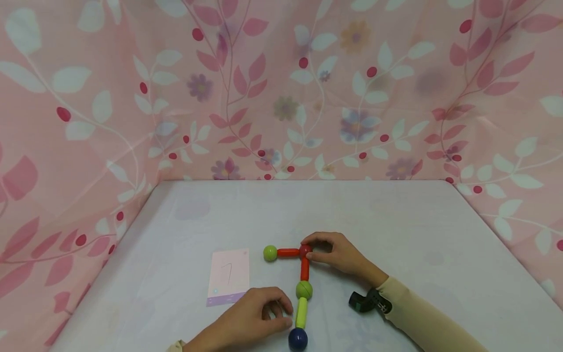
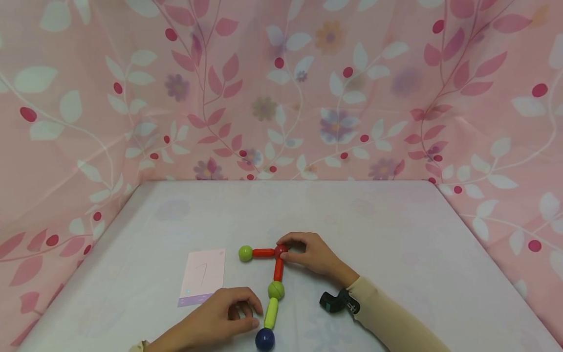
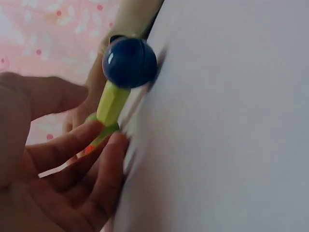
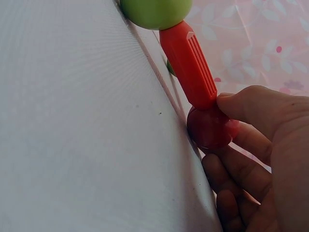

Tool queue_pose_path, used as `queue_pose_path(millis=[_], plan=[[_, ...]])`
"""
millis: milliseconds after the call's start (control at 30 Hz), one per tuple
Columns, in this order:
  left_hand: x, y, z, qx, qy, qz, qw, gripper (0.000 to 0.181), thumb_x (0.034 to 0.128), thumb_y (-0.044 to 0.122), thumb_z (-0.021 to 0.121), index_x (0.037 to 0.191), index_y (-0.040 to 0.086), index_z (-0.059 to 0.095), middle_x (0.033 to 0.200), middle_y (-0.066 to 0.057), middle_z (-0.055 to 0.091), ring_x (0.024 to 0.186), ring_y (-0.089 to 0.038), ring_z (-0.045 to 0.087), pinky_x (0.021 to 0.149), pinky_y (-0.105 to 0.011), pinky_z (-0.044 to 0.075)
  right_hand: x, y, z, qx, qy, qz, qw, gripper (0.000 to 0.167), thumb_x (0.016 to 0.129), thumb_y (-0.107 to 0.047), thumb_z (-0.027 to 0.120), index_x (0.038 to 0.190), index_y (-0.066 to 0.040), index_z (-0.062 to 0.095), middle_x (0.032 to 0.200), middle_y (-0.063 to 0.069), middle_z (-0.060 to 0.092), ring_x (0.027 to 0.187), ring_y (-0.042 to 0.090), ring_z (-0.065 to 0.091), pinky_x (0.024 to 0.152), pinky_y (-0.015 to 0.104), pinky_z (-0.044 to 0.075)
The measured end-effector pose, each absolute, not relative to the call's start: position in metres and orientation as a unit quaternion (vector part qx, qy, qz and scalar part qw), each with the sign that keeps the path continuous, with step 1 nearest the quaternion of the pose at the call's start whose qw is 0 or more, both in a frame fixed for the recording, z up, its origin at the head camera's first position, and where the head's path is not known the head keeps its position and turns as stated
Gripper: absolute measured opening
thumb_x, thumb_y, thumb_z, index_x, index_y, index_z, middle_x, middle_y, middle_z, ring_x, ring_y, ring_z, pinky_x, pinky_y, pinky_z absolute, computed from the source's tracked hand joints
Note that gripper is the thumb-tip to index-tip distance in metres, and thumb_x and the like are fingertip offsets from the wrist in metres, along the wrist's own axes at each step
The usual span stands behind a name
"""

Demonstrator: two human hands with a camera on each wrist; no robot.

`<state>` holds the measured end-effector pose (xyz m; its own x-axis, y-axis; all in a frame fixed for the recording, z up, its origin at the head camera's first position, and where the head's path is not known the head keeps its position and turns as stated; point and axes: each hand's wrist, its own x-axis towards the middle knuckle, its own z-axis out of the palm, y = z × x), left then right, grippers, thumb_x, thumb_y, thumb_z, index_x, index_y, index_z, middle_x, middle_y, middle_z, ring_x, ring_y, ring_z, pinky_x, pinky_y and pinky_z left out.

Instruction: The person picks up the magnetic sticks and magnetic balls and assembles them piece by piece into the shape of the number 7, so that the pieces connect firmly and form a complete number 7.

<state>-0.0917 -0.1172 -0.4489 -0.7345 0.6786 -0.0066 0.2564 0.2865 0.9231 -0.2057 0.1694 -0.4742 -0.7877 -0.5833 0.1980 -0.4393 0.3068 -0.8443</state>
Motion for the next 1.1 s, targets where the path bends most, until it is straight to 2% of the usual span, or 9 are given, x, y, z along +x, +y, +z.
queue_pose_path(millis=[167,267,500,800,1100], plan=[[-0.107,-0.126,-0.458,0.285,0.836,0.463,0.071,0.016,0.0963,0.022,0.076,0.111,0.019,0.07,0.124,0.003,0.065,0.106,-0.015,0.062,0.083,-0.031,0.055,-0.206,0.169,-0.474,-0.317,0.809,-0.49,0.072,0.03,0.096,-0.017,0.078,0.125,-0.013,0.073,0.116,-0.006,0.072,0.113,0.018,0.062,0.102,0.041,0.047],[-0.115,-0.133,-0.462,0.277,0.858,0.43,0.03,0.021,0.0965,0.022,0.076,0.116,0.017,0.069,0.139,-0.002,0.06,0.12,-0.018,0.056,0.088,-0.032,0.053,-0.204,0.166,-0.47,-0.313,0.814,-0.484,0.071,0.03,0.095,-0.012,0.078,0.125,-0.009,0.072,0.116,-0.002,0.072,0.113,0.019,0.062,0.102,0.044,0.048],[-0.131,-0.145,-0.467,0.304,0.852,0.423,0.046,0.031,0.0974,0.016,0.074,0.128,0.015,0.067,0.145,0.001,0.056,0.107,-0.015,0.058,0.083,-0.029,0.051,-0.198,0.163,-0.46,-0.301,0.821,-0.479,0.077,0.031,0.094,-0.004,0.076,0.125,-0.001,0.071,0.116,0.005,0.072,0.113,0.024,0.062,0.102,0.051,0.047],[-0.136,-0.147,-0.469,0.305,0.845,0.435,0.059,0.033,0.0979,0.016,0.073,0.13,0.015,0.067,0.146,0.001,0.055,0.109,-0.016,0.058,0.083,-0.029,0.052,-0.207,0.17,-0.475,-0.313,0.821,-0.474,0.061,0.033,0.096,-0.02,0.078,0.129,-0.015,0.072,0.119,-0.009,0.071,0.114,0.015,0.062,0.102,0.042,0.049],[-0.135,-0.147,-0.467,0.299,0.849,0.43,0.07,0.03,0.0975,0.014,0.073,0.127,0.014,0.068,0.146,0.0,0.055,0.107,-0.015,0.059,0.084,-0.029,0.052,-0.207,0.171,-0.477,-0.313,0.823,-0.471,0.058,0.035,0.098,-0.027,0.076,0.131,-0.016,0.071,0.121,-0.01,0.07,0.115,0.014,0.062,0.103,0.043,0.048]])
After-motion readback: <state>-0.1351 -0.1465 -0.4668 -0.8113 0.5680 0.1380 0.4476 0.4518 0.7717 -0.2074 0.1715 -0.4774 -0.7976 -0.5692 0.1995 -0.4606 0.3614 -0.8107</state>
